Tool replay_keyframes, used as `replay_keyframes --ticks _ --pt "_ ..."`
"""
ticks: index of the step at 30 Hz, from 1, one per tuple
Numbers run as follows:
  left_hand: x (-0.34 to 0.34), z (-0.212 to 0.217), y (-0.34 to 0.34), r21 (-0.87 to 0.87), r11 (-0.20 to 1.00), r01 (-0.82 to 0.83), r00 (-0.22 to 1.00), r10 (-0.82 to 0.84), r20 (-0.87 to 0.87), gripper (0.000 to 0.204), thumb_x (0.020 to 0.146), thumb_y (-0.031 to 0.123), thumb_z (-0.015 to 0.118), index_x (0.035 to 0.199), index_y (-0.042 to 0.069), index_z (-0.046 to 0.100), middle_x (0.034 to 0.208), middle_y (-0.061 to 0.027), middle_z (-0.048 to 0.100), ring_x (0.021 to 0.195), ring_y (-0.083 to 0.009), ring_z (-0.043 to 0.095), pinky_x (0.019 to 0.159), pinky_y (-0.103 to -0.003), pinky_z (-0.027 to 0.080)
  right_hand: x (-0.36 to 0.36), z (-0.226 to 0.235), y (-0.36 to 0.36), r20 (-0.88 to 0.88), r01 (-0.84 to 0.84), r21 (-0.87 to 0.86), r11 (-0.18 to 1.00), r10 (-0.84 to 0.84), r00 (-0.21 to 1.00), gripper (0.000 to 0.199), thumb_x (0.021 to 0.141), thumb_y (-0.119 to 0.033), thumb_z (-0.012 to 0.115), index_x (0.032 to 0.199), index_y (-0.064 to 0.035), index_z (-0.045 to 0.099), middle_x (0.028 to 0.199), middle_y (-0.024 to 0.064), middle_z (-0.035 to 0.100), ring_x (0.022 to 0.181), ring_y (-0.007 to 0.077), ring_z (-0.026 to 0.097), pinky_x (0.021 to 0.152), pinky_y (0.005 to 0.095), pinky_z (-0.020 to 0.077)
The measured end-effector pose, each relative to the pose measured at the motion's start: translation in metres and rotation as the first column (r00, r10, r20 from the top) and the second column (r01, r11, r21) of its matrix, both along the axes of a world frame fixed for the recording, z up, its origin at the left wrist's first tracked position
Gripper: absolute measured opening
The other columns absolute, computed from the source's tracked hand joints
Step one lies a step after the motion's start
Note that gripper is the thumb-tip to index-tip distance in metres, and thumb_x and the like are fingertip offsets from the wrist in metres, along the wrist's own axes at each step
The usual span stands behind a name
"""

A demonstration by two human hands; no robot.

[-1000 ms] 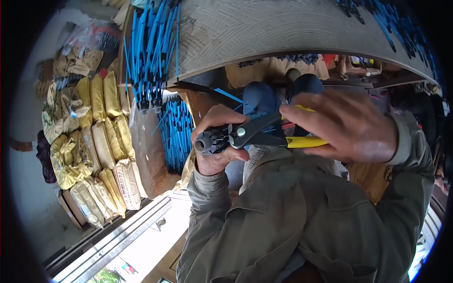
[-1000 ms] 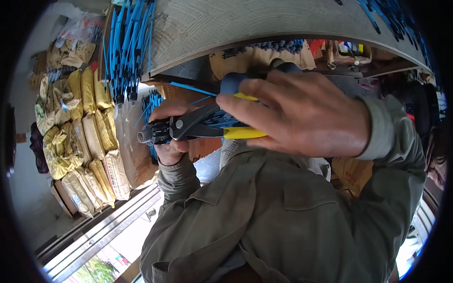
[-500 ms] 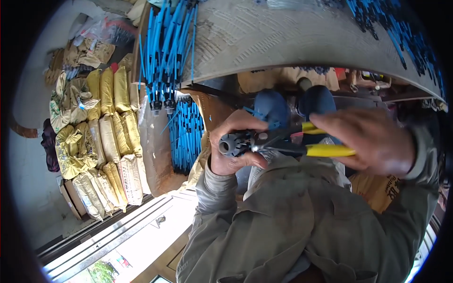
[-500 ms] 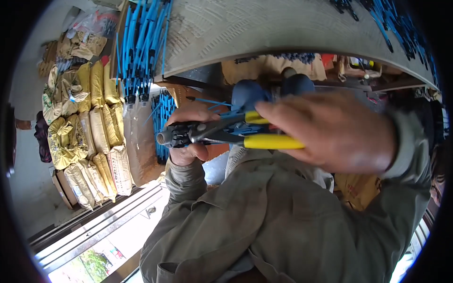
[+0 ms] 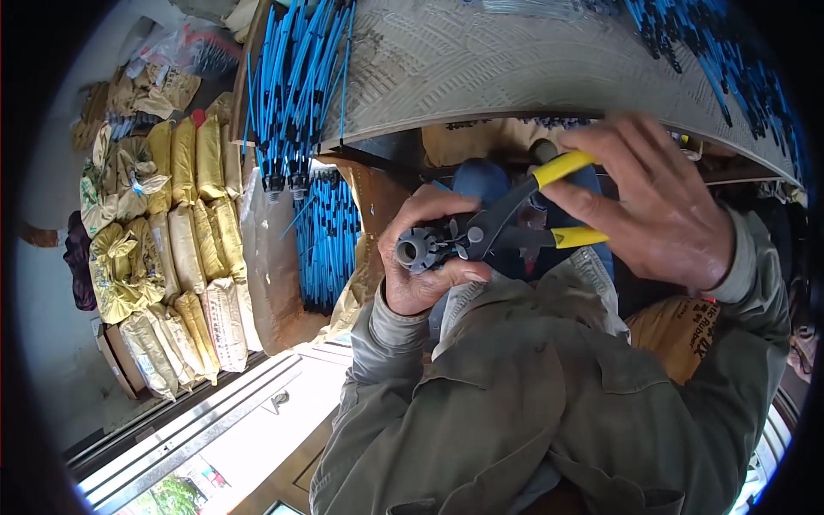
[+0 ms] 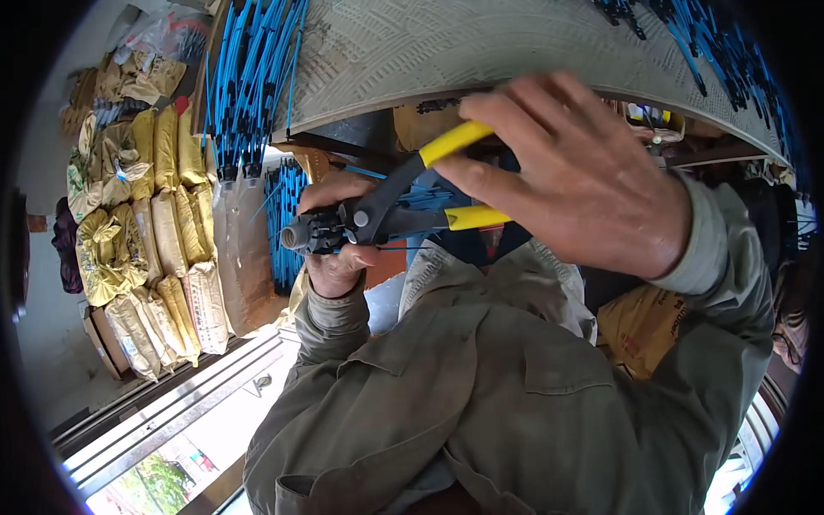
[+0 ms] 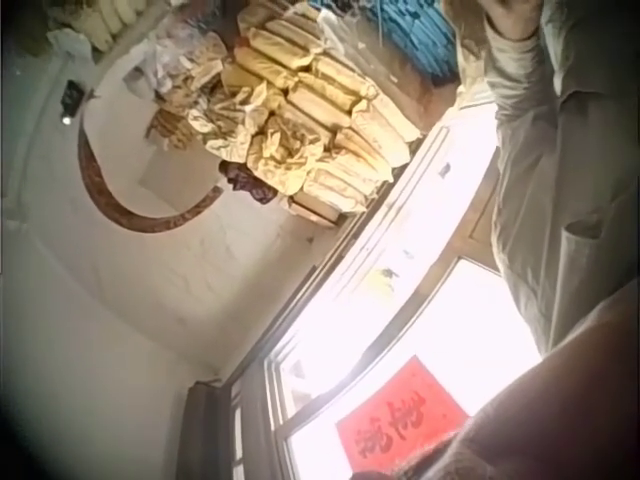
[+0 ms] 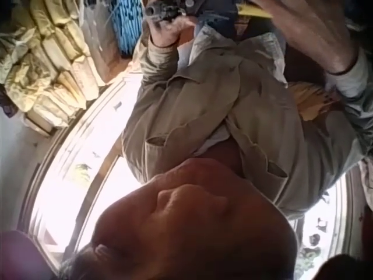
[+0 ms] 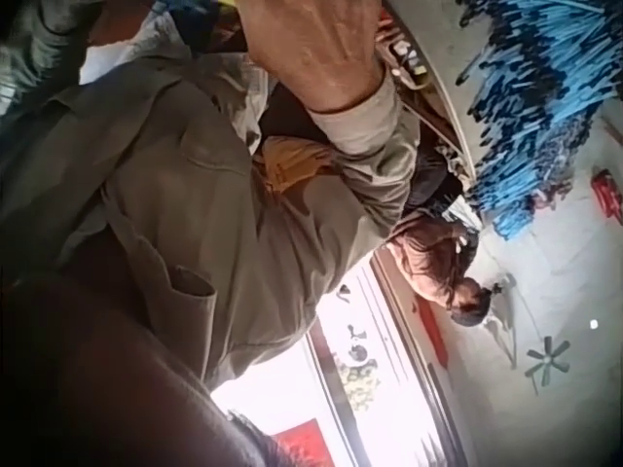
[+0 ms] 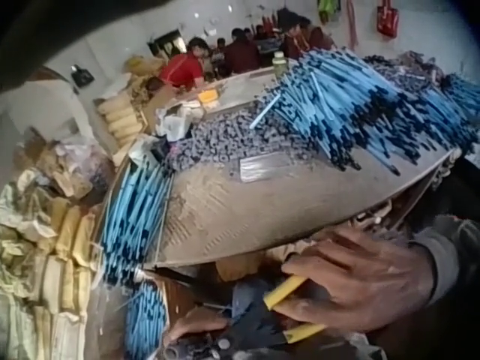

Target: The person threads a wire through the ends of umbrella ribs, slots the connected ribs around a central plastic hub, and fastens the wire into the hub using pliers.

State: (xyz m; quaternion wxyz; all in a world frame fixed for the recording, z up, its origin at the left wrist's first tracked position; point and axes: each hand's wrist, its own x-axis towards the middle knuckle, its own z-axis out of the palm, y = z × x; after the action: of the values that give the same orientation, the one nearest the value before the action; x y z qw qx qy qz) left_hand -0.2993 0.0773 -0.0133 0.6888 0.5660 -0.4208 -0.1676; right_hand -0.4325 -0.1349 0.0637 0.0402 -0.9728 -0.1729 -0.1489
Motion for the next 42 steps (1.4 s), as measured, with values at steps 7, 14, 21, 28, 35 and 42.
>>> replay_keyframes --ticks 7,14,21,28,35,42 --pt "-0.004 0.001 0.003 -0.017 0.992 -0.124 0.991 0.123 -0.05 0.056 0.053 0.025 0.085 0.095 -0.001 0.059 0.091 -0.0083 0.059 0.081 -0.0176 0.052 0.073 -0.03 0.041 0.003 0.005 0.007 -0.044 0.024 -0.056 0.998 -0.027 0.999 0.043 0.06 -0.019 0.072 0.1 -0.0091 0.062 0.098 0.0111 0.049 0.089 0.0272 0.054 0.073 0.0393 0.0469" --pt "-0.001 -0.002 0.006 0.008 0.998 -0.068 0.998 0.068 -0.009 0.054 0.054 0.021 0.085 0.096 -0.001 0.06 0.089 -0.0068 0.058 0.079 -0.0157 0.052 0.073 -0.028 0.04 0.007 -0.047 0.014 -0.06 0.025 0.151 0.988 -0.016 0.998 0.04 0.059 -0.024 0.074 0.089 -0.0045 0.056 0.095 0.0132 0.048 0.081 0.0281 0.055 0.067 0.0376 0.0462" --pt "0.0 0.006 0.002 0.0 0.995 -0.103 0.994 0.103 -0.019 0.052 0.057 0.019 0.083 0.098 -0.001 0.059 0.088 -0.0058 0.057 0.077 -0.014 0.05 0.071 -0.027 0.04 0.009 -0.031 0.004 -0.045 0.023 0.0 1.0 -0.022 0.999 0.035 0.066 -0.022 0.071 0.085 -0.0036 0.049 0.092 0.014 0.048 0.078 0.0263 0.057 0.061 0.0355 0.0455" --pt "0.002 -0.003 0.008 0.01 1.0 0.011 0.978 -0.008 -0.21 0.051 0.055 0.018 0.084 0.093 0.0 0.056 0.087 -0.0054 0.056 0.077 -0.0142 0.05 0.07 -0.027 0.041 0.028 0.018 -0.01 -0.713 0.42 0.664 0.618 0.354 0.605 0.031 0.08 -0.019 0.064 0.097 -0.0036 0.044 0.075 0.0087 0.056 0.056 0.017 0.06 0.048 0.0295 0.0456" --pt "-0.001 0.0 0.007 0.047 0.999 0.003 0.959 0.01 -0.283 0.054 0.052 0.021 0.086 0.091 0.001 0.054 0.087 -0.0061 0.055 0.078 -0.0153 0.05 0.069 -0.028 0.041 0.03 0.017 -0.016 -0.602 0.108 0.586 0.803 0.341 0.722 0.029 0.084 -0.017 0.061 0.1 -0.0038 0.041 0.069 0.0073 0.059 0.049 0.0147 0.059 0.045 0.0259 0.0447" --pt "0.009 -0.004 0.007 0.03 0.999 0.041 0.988 -0.036 -0.152 0.057 0.051 0.033 0.085 0.089 0.003 0.054 0.085 -0.0083 0.057 0.078 -0.0182 0.053 0.07 -0.03 0.043 0.022 -0.01 -0.008 -0.623 0.295 0.718 0.63 0.393 0.677 0.026 0.084 -0.016 0.06 0.099 -0.0053 0.042 0.068 0.0075 0.058 0.05 0.017 0.059 0.045 0.0286 0.0425"
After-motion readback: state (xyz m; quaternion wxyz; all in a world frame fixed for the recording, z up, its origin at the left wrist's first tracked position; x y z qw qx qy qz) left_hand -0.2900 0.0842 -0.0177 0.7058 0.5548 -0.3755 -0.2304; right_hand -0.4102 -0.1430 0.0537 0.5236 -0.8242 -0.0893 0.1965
